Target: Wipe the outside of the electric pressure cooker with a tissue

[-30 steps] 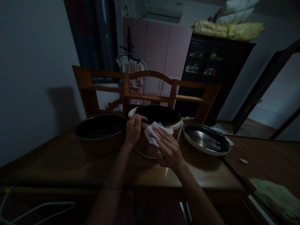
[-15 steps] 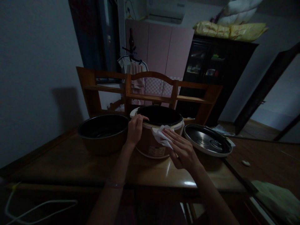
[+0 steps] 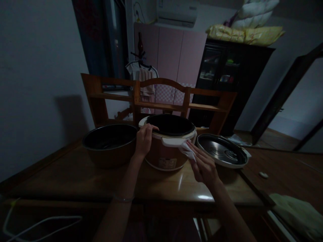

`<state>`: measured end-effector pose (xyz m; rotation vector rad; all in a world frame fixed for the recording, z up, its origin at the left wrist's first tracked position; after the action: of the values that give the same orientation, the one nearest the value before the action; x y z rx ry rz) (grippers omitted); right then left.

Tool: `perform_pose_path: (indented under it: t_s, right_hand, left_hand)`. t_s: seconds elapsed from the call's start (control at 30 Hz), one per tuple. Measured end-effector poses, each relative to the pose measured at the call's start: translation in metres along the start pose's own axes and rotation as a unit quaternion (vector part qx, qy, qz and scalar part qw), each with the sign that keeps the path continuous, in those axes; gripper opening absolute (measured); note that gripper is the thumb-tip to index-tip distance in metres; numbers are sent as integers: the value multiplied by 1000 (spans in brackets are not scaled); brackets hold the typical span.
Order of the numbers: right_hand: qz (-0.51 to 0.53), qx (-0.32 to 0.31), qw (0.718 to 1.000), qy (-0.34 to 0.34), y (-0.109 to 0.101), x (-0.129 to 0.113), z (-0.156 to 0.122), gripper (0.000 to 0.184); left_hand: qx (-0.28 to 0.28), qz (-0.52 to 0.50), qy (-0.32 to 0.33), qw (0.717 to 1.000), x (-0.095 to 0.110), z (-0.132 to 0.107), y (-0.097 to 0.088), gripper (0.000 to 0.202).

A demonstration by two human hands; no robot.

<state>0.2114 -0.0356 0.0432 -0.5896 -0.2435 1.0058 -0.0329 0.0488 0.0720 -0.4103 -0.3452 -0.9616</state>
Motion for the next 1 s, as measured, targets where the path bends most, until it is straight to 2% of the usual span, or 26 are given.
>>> perform_pose_path:
  t_s: [0.1, 0.17, 0.27, 0.33, 0.37, 0.5, 0.63, 0.7, 0.9, 1.0]
  right_hand:
    - [6, 52, 996, 70, -5, 15, -11, 48]
    - [38, 105, 981, 161, -10, 30, -20, 41]
    - [147, 181, 919, 318, -11, 53, -36, 35]
    - [213, 213, 876, 376, -5, 60, -42, 37]
    - [233, 224, 864, 387, -2, 61, -42, 38]
    - [250, 240, 849, 398, 12, 56, -42, 38]
    - [289, 250, 821, 424, 31, 50, -53, 39]
    - [302, 252, 818, 420, 37, 45, -57, 41]
    - [269, 228, 873, 338, 40, 24, -56, 41]
    - [228, 253, 885, 318, 35, 24, -63, 35]
  left_hand:
    - [-1, -3, 6, 1000, 0, 0, 0, 46]
    - [2, -6, 4, 1000, -1, -1, 0, 46]
    - [5, -5, 2, 1000, -2, -1, 0, 47]
    - [4, -5, 2, 1000, -2, -1, 0, 47]
    - [4, -5, 2, 1000, -2, -1, 1, 47]
    - [8, 1, 1, 1000, -3, -1, 0, 48]
    - [12, -1, 0, 1000, -2, -1, 0, 47]
    - [14, -2, 0, 1000, -2, -2, 0, 48]
    - [8, 1, 0, 1000, 0, -1, 0, 49]
    - [4, 0, 2, 1000, 0, -1, 0, 48]
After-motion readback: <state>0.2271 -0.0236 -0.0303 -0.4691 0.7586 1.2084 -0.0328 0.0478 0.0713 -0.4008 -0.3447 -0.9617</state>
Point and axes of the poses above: each hand's wrist, its own z-axis towards the middle knuckle, its own y-axis out of the palm, x = y × z, the point moved 9 cm from there along z, towards the middle knuckle, and after that the axes turned 9 degrees about y, right-handed, at the moved point
